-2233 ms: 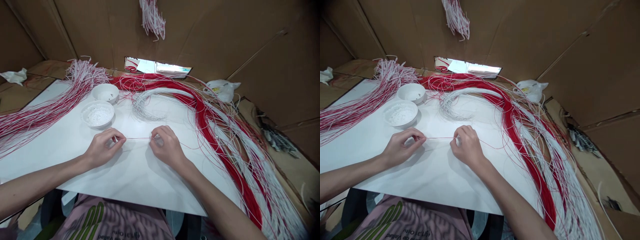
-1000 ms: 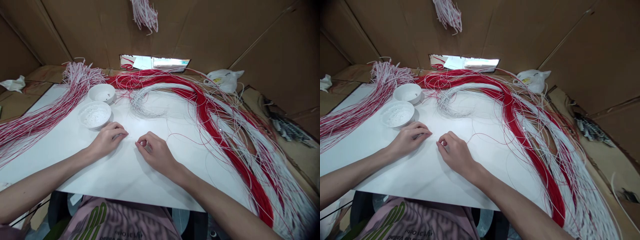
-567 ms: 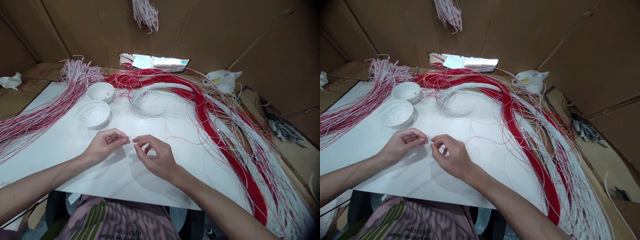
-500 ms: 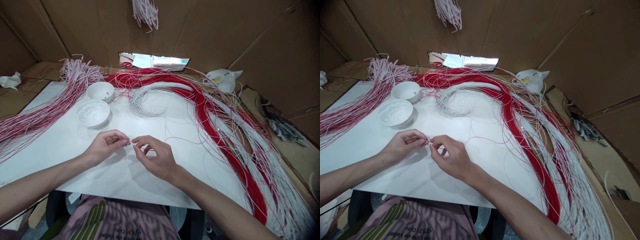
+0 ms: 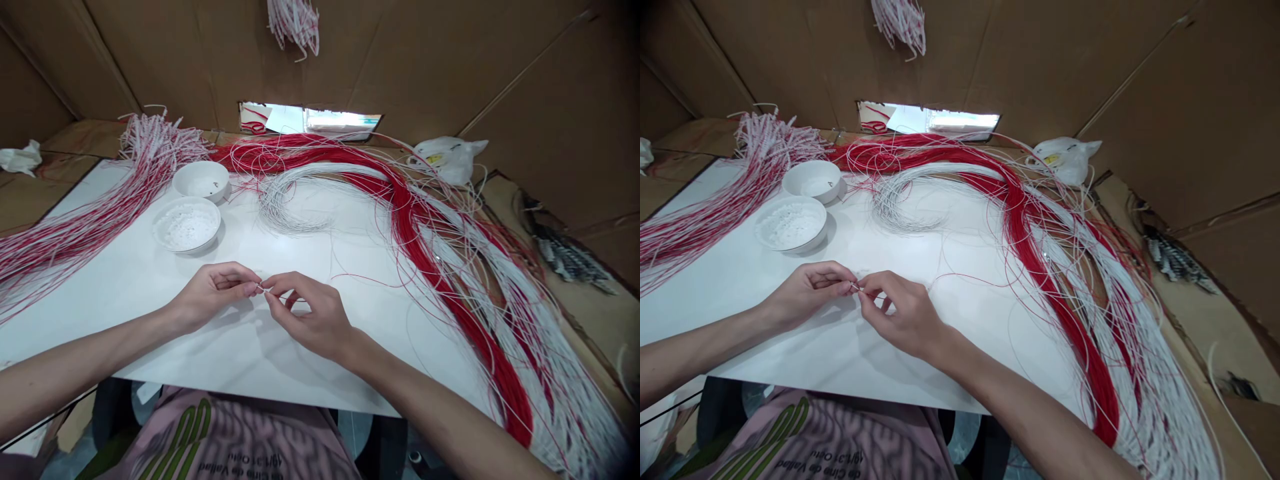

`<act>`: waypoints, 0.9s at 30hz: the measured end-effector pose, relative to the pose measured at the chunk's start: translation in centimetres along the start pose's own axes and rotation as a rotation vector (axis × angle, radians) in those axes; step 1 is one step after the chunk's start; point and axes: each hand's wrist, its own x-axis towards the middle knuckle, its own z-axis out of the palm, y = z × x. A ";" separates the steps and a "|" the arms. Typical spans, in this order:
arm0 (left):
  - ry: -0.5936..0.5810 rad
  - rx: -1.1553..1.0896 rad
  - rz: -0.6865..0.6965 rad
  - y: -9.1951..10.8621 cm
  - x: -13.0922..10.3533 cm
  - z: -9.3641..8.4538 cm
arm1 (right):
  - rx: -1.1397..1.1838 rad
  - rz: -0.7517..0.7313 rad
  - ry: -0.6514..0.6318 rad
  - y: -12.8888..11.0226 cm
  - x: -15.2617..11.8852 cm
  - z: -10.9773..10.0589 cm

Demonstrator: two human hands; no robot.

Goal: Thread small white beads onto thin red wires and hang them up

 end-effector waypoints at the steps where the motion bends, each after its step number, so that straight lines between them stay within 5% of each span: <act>1: -0.002 0.000 0.000 0.0 0.0 0.0 | 0.002 -0.001 0.000 0.0 0.0 0.0; 27: 0.081 0.218 0.142 0.6 -0.6 0.5 | -0.008 -0.041 -0.001 0.1 0.0 -0.1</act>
